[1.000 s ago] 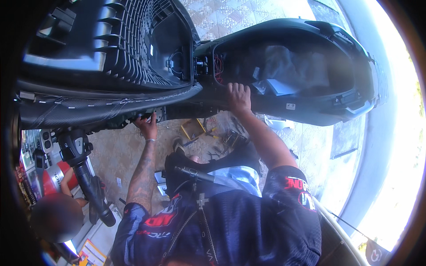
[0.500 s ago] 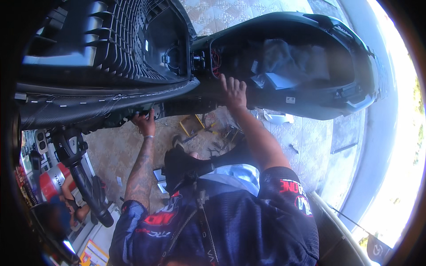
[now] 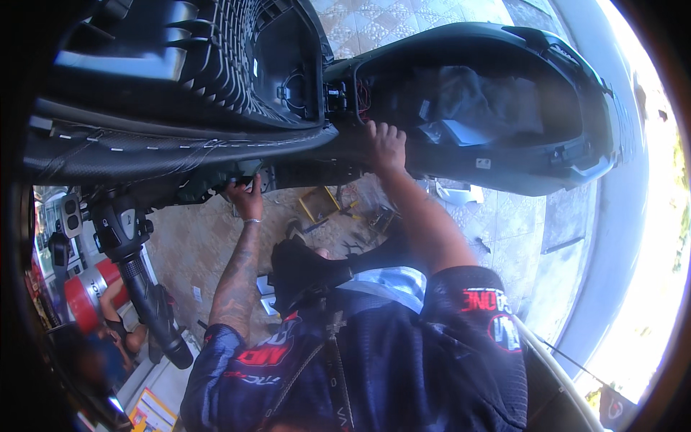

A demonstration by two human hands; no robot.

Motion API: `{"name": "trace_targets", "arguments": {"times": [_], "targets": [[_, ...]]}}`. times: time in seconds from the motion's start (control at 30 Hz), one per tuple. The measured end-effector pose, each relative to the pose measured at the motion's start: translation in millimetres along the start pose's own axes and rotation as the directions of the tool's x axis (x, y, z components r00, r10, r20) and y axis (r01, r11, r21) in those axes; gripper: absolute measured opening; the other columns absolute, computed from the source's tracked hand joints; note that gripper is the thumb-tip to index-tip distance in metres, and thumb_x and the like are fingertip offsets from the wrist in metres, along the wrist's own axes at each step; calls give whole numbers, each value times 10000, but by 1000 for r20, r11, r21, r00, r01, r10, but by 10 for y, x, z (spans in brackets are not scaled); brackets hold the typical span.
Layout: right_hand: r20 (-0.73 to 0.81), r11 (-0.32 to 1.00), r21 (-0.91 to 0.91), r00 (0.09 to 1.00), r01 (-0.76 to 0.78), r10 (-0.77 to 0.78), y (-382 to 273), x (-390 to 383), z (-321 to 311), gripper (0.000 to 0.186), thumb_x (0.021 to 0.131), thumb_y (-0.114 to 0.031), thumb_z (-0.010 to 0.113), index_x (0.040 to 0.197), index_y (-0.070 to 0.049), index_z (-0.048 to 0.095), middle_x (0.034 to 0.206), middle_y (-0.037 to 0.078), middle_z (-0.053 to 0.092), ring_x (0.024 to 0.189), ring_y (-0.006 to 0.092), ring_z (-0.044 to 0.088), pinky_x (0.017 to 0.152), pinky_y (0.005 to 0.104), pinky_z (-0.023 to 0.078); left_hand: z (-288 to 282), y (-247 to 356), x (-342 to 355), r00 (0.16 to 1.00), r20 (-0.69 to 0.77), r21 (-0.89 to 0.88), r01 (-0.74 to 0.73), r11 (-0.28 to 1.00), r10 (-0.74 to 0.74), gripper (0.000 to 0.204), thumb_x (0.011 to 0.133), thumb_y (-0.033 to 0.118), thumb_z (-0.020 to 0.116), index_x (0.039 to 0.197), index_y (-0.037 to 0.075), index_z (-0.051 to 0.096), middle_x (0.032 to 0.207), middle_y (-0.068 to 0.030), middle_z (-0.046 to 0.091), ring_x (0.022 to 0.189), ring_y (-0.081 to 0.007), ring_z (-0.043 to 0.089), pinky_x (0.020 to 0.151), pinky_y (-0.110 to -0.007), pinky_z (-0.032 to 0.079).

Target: The person is working on a motorcycle, specifically focusing on the under-seat area. They manipulate wires and components within the storage compartment, then reattach the seat and secure it with screws.

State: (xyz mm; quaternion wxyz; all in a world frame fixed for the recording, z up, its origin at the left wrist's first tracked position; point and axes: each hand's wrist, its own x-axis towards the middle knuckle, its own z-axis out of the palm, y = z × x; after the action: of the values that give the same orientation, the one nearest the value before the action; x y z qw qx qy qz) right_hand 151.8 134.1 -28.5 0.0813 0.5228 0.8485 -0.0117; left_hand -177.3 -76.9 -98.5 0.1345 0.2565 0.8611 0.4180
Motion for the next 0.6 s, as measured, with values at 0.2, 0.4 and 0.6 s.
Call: {"name": "trace_targets", "arguments": {"times": [0.2,0.4,0.6], "targets": [[-7,1000,-18,1000,-10,10,-16,-12,-124,436,903,-168,628,1321,-140,508,1105,97,610,1058,302,632,894,471,451,-101,129,21,999,44,149,-9,989,2,985,815,509,873,1390,-116,375,1262,-229,478,1047,-294,604,876,-397,587],[-11,998,-52,999,-31,31,-31,-41,-95,408,900,-177,635,1290,-137,520,1100,95,612,1051,302,636,882,468,454,-203,179,32,990,140,193,-33,981,6,964,836,537,839,1378,-120,386,1267,-243,490,1086,-320,622,883,-407,579],[-98,997,7,993,-72,73,-76,-28,55,413,906,-240,628,1292,-128,535,1117,102,619,1068,304,631,901,494,447,-390,-142,126,980,165,288,-153,945,109,931,860,483,819,1414,-116,371,1335,-276,479,1152,-371,606,985,-452,530]]}}
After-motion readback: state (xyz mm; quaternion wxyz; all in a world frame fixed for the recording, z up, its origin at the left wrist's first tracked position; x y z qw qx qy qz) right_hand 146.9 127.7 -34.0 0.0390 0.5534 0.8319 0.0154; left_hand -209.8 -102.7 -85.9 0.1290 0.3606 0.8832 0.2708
